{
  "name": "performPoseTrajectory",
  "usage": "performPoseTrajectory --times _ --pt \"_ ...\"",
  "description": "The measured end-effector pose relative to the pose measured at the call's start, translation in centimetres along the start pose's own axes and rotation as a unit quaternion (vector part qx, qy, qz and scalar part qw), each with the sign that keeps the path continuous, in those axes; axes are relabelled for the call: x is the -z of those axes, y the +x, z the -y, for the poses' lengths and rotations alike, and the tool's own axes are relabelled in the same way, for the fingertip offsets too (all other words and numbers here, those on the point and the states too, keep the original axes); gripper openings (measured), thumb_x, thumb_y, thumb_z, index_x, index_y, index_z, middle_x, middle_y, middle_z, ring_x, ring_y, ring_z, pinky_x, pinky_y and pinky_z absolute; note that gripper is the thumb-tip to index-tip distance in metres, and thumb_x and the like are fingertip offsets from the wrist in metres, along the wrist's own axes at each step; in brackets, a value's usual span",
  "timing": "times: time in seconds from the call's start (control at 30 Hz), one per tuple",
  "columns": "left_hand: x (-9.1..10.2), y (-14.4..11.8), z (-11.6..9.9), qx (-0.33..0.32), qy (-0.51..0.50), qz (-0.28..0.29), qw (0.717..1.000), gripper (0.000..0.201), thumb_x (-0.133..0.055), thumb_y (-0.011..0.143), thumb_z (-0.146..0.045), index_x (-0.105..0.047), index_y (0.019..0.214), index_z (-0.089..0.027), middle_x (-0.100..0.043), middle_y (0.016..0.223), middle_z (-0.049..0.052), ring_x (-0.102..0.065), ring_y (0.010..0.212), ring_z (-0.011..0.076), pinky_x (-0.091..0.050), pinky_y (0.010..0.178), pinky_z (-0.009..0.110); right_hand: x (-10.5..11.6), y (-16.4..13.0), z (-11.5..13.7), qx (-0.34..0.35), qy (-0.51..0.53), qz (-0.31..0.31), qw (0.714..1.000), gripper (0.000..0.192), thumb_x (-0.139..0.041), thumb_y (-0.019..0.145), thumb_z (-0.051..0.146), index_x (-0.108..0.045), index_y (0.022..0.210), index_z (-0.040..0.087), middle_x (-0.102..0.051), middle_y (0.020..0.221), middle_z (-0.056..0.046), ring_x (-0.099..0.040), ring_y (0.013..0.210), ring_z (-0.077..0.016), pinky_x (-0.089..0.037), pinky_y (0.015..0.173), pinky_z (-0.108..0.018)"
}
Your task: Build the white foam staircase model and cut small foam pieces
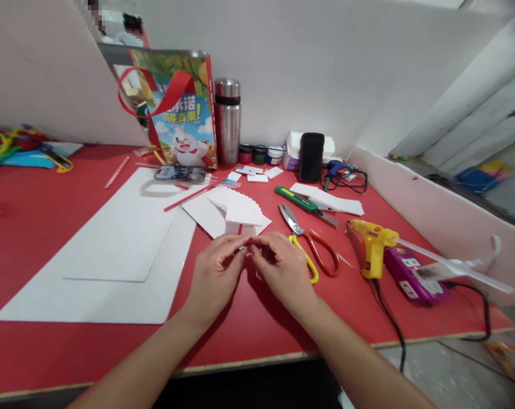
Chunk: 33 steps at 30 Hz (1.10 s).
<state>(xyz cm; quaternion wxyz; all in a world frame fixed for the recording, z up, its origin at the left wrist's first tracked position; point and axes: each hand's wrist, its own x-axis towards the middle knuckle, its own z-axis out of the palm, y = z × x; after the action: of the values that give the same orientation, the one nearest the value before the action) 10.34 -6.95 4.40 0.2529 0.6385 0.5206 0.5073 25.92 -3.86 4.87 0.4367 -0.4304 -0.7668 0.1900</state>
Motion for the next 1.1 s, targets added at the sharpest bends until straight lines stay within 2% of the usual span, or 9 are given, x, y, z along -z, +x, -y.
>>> performPoseTrajectory --times 0.1,0.23,0.47,0.6,0.67,0.73,0.83,0.97,1.1 --pt "0.3 0.2 0.1 0.011 0.008 -0.004 1.000 0.020 -0.060 0.096 -0.018 -0.075 0.108 -0.023 -0.074 0.108 0.004 -0.068 0.102 0.0184 -0.052 0.091 0.031 -0.1 0.2 -0.1 -0.017 0.015 0.000 1.000 0.010 -0.062 0.089 0.015 -0.071 0.093 0.018 -0.068 0.083 -0.003 -0.062 0.071 -0.0147 -0.048 0.068 -0.026" --pt "0.7 0.5 0.4 0.015 0.020 -0.025 0.999 0.017 -0.061 0.095 -0.020 -0.074 0.105 -0.021 -0.074 0.105 0.005 -0.068 0.100 0.0193 -0.052 0.090 0.032 -0.3 0.3 -0.4 -0.084 0.073 0.002 0.994 0.008 -0.062 0.087 0.020 -0.070 0.089 0.020 -0.065 0.079 -0.001 -0.060 0.067 -0.0149 -0.047 0.065 -0.027" --pt "0.9 0.8 0.6 0.017 0.022 -0.044 0.999 0.016 -0.059 0.094 -0.019 -0.073 0.102 -0.021 -0.073 0.103 0.004 -0.067 0.096 0.0188 -0.051 0.088 0.033 -0.8 0.4 -0.7 -0.161 0.132 -0.014 0.978 0.011 -0.066 0.085 0.030 -0.070 0.088 0.020 -0.066 0.071 -0.001 -0.059 0.060 -0.0151 -0.046 0.056 -0.027" --pt "1.5 0.6 0.3 0.089 -0.021 -0.049 0.995 0.017 -0.060 0.093 -0.025 -0.071 0.105 -0.020 -0.073 0.104 0.005 -0.066 0.085 0.0176 -0.053 0.079 0.031 -1.0 0.7 -0.3 -0.224 0.185 -0.030 0.957 0.023 -0.069 0.085 0.040 -0.068 0.089 0.018 -0.065 0.061 0.001 -0.053 0.045 -0.0123 -0.043 0.045 -0.025" --pt "1.9 0.2 0.3 0.144 -0.047 -0.052 0.987 0.020 -0.061 0.093 -0.028 -0.069 0.109 -0.019 -0.072 0.102 0.006 -0.066 0.081 0.0173 -0.053 0.074 0.031 -1.1 0.9 -0.2 -0.247 0.207 -0.038 0.946 0.027 -0.070 0.084 0.044 -0.068 0.086 0.017 -0.064 0.059 0.001 -0.050 0.041 -0.0111 -0.041 0.043 -0.025" --pt "2.3 -0.1 0.3 0.161 -0.038 -0.051 0.985 0.021 -0.060 0.093 -0.030 -0.068 0.111 -0.019 -0.071 0.102 0.006 -0.065 0.080 0.0171 -0.053 0.071 0.030 -1.3 1.1 -0.1 -0.261 0.222 -0.049 0.938 0.028 -0.071 0.083 0.046 -0.068 0.085 0.017 -0.063 0.058 0.002 -0.048 0.040 -0.0104 -0.039 0.041 -0.024" --pt "2.5 -0.4 0.5 0.096 0.032 -0.028 0.994 0.017 -0.059 0.094 -0.025 -0.067 0.108 -0.019 -0.068 0.108 0.007 -0.064 0.085 0.0181 -0.052 0.077 0.033 -1.4 1.2 -0.1 -0.269 0.234 -0.057 0.932 0.028 -0.072 0.083 0.045 -0.069 0.085 0.017 -0.063 0.058 0.002 -0.048 0.042 -0.0100 -0.037 0.040 -0.022" --pt "2.2 -0.4 0.8 -0.004 0.133 0.012 0.991 0.017 -0.059 0.093 -0.018 -0.068 0.107 -0.019 -0.065 0.109 0.008 -0.059 0.107 0.0247 -0.047 0.095 0.042 -1.3 0.8 0.0 -0.269 0.234 -0.056 0.933 0.027 -0.074 0.082 0.043 -0.068 0.087 0.017 -0.063 0.056 0.003 -0.048 0.041 -0.0093 -0.039 0.042 -0.022" --pt "1.9 -0.4 0.9 -0.018 0.148 0.031 0.988 0.017 -0.059 0.095 -0.018 -0.069 0.108 -0.018 -0.064 0.108 0.009 -0.056 0.108 0.0257 -0.047 0.096 0.044 -1.1 0.5 -0.1 -0.267 0.218 -0.058 0.937 0.027 -0.076 0.079 0.042 -0.067 0.087 0.018 -0.065 0.057 0.003 -0.048 0.040 -0.0097 -0.037 0.041 -0.023"
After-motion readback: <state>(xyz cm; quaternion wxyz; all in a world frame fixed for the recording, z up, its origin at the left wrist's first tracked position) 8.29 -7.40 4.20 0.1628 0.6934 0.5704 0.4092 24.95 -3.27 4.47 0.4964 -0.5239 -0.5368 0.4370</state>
